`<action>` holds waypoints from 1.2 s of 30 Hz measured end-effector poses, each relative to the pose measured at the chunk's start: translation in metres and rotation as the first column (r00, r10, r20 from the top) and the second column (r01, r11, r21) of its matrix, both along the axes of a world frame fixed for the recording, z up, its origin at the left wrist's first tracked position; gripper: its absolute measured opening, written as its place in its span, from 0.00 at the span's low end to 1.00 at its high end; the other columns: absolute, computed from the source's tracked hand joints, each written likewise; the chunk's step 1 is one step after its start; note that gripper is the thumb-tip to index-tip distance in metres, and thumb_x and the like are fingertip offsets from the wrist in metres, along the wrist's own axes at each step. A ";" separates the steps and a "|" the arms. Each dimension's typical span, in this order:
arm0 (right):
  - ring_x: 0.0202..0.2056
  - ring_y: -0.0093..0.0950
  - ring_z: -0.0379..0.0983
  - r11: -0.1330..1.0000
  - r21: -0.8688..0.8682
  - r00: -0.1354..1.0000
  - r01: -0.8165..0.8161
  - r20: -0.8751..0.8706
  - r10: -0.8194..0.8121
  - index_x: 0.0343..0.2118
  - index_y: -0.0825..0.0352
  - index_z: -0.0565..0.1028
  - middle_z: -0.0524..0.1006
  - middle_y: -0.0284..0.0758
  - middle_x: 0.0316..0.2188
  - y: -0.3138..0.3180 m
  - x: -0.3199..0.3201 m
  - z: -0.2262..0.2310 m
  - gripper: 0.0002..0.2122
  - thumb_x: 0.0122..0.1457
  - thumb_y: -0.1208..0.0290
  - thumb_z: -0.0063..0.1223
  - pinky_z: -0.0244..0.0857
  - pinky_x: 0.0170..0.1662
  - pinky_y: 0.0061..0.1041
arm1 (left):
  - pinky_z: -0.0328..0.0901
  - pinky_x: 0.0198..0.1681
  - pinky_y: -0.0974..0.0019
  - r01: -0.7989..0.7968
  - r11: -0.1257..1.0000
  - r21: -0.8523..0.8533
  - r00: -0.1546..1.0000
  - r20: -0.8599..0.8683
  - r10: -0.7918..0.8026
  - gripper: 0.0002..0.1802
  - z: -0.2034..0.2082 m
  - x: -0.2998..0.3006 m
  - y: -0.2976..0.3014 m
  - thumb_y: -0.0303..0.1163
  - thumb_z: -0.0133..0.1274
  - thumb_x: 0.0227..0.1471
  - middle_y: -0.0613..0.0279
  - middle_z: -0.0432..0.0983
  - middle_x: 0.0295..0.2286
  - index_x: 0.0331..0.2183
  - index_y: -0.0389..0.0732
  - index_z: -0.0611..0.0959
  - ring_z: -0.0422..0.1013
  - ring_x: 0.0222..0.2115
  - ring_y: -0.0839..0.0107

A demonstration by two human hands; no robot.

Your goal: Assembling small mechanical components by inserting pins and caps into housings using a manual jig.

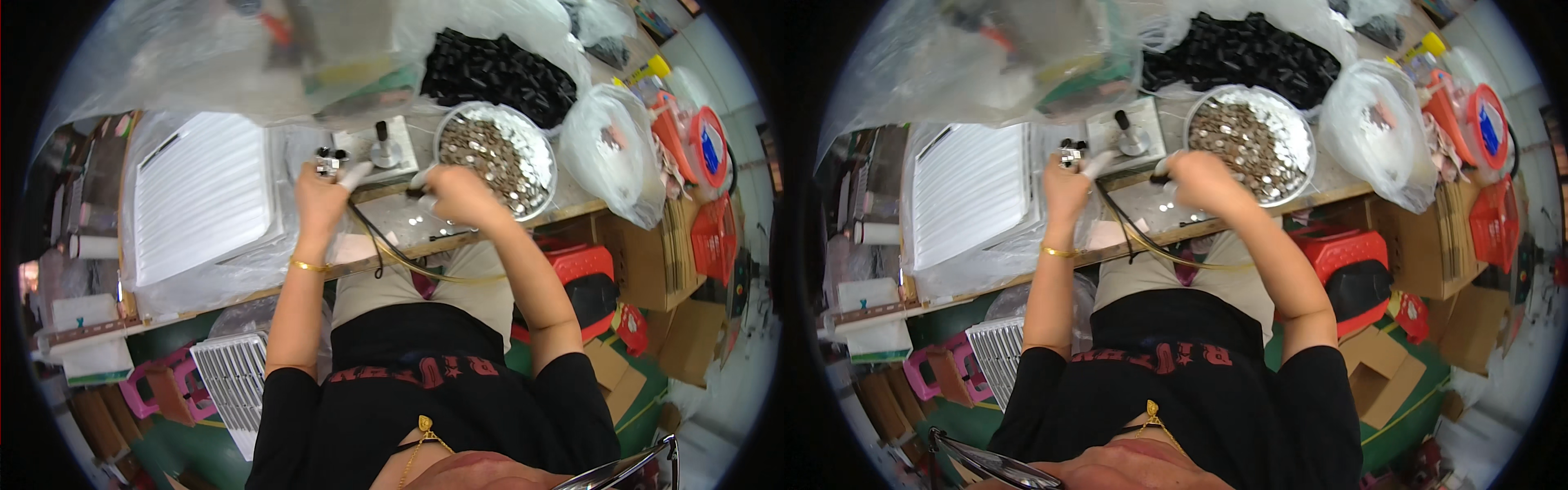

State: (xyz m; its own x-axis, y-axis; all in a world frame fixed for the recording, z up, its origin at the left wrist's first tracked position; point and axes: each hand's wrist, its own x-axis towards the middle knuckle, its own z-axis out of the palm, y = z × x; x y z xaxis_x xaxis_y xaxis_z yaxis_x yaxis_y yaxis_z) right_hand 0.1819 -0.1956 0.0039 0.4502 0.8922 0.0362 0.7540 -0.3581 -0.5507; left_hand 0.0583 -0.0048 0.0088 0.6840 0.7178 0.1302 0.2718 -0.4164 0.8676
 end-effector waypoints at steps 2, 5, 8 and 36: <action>0.32 0.40 0.75 0.975 -0.224 0.965 -0.012 0.253 0.070 0.26 0.68 0.76 0.76 0.42 0.26 0.006 -0.022 -0.015 0.07 0.40 0.78 0.50 0.69 0.35 0.37 | 0.66 0.23 0.69 0.002 0.984 -0.179 1.000 -0.025 -0.006 0.26 -0.003 0.001 0.006 0.43 0.68 0.37 0.58 0.75 0.23 0.30 0.33 0.76 0.73 0.20 0.66; 0.33 0.40 0.75 0.980 -0.190 0.956 0.052 0.292 0.006 0.29 0.69 0.77 0.76 0.42 0.27 0.010 -0.022 -0.029 0.08 0.44 0.77 0.51 0.69 0.37 0.35 | 0.69 0.25 0.69 0.075 0.710 -0.700 0.984 0.167 0.060 0.17 -0.008 0.003 0.012 0.39 0.64 0.44 0.63 0.74 0.23 0.31 0.39 0.76 0.73 0.24 0.70; 0.34 0.38 0.75 0.992 0.030 0.992 0.121 -0.031 -0.120 0.36 0.65 0.78 0.78 0.41 0.32 -0.008 0.004 -0.004 0.11 0.49 0.73 0.52 0.69 0.40 0.33 | 0.72 0.28 0.62 0.218 0.321 -0.922 0.948 0.278 0.153 0.12 -0.020 -0.014 0.023 0.35 0.60 0.49 0.60 0.76 0.27 0.32 0.39 0.77 0.75 0.27 0.66; 0.36 0.41 0.76 0.718 -0.252 0.749 0.649 0.377 -0.545 0.30 0.69 0.79 0.78 0.46 0.33 -0.033 0.140 -0.015 0.11 0.44 0.68 0.59 0.69 0.40 0.35 | 0.64 0.44 0.68 0.377 0.924 0.069 0.924 0.041 -0.380 0.20 -0.004 -0.003 -0.018 0.25 0.62 0.44 0.55 0.70 0.43 0.40 0.34 0.75 0.70 0.41 0.65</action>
State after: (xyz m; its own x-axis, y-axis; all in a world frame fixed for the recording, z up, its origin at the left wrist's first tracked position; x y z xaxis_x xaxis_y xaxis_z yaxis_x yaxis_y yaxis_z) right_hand 0.3217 -0.2289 -0.0107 0.9115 0.4107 -0.0232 0.4056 -0.9066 -0.1160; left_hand 0.0549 -0.0231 0.0049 0.8942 0.3967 0.2074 0.0384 -0.5297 0.8473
